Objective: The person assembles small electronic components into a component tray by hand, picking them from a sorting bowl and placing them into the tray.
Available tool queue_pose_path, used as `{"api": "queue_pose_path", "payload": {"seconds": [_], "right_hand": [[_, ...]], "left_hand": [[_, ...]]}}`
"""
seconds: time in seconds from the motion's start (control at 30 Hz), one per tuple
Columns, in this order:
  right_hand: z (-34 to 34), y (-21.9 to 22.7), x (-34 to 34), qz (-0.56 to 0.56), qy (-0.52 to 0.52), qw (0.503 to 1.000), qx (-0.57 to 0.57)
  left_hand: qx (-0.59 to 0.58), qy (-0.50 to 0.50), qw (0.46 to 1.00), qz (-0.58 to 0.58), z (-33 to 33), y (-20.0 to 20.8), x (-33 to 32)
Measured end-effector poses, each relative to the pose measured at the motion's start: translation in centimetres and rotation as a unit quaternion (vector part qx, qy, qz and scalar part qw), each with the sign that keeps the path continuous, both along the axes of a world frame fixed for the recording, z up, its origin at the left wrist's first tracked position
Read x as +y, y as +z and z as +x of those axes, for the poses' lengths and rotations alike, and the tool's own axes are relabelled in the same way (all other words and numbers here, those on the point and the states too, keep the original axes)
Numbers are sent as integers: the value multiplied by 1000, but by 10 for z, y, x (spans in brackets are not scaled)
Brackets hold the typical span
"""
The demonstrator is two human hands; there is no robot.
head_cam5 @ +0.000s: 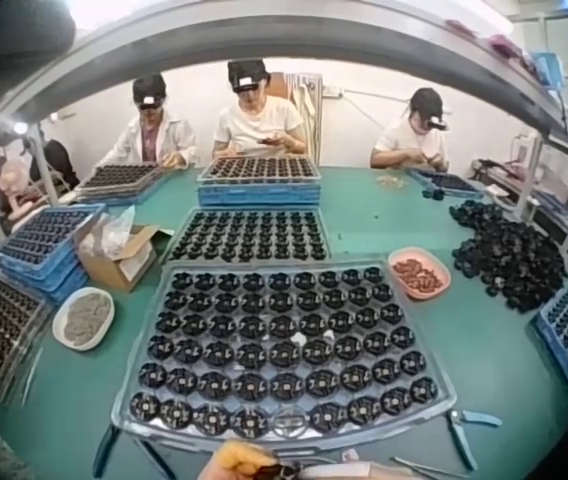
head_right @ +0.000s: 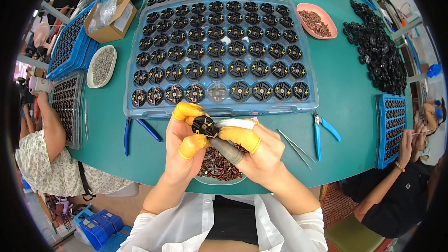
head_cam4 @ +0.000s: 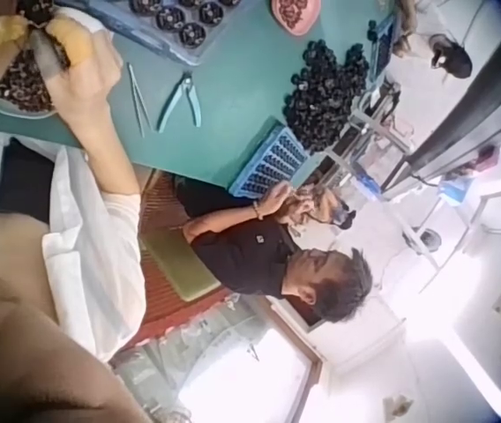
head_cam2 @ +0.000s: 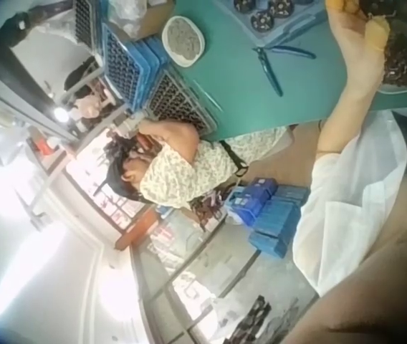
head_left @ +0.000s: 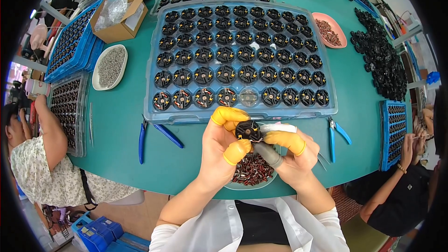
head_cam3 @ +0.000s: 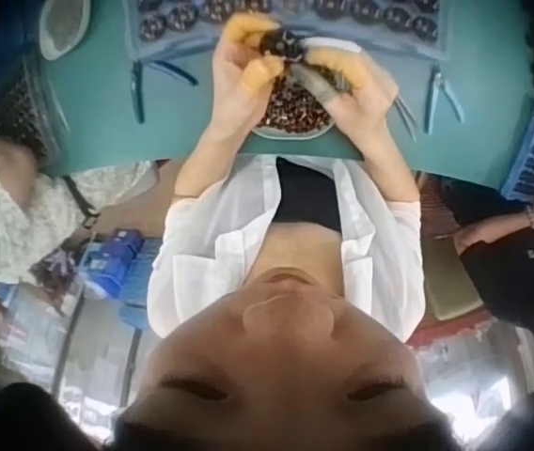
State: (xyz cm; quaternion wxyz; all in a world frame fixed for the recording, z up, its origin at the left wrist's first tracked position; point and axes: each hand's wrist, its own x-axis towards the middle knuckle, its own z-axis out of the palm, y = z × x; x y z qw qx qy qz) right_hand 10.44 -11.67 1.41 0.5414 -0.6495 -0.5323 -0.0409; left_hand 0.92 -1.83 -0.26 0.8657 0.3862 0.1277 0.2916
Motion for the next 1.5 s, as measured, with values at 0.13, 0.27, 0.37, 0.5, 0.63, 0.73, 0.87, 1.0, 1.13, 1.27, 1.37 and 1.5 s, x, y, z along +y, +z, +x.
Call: {"api": "queue_pose_path", "payload": {"seconds": [0.13,0.27,0.37,0.5,0.63,0.73,0.87,1.0,1.13,1.27,1.37,1.5], "right_hand": [[0,1,1,-3,-18,1000,-19],[-2,2,1,-12,-35,998,-51],[1,2,2,11,-24,997,-68],[-1,0,0,-18,-1,997,70],[5,0,2,6,152,815,560],[9,6,0,-24,161,794,585],[14,4,-9,-71,104,974,191],[13,6,-7,-45,82,996,15],[15,10,-8,-85,80,992,-40],[12,-1,-10,-25,147,963,227],[8,1,-7,-3,168,898,406],[5,-3,-7,-23,173,892,418]], "left_hand": [[3,13,1000,20,1,1,-1],[-3,17,1000,8,1,2,-3],[-3,28,1000,-3,2,2,-5],[3,8,1000,-7,1,1,-5],[8,-35,999,2,1,6,-2],[-30,-98,994,46,-2,4,6],[-20,-122,992,32,-3,4,10],[9,-112,993,34,-3,7,9],[43,-111,993,5,-4,5,9],[22,-125,992,-24,-4,7,10],[-9,-109,994,32,-5,4,10],[6,-115,988,103,-7,4,10]]}}
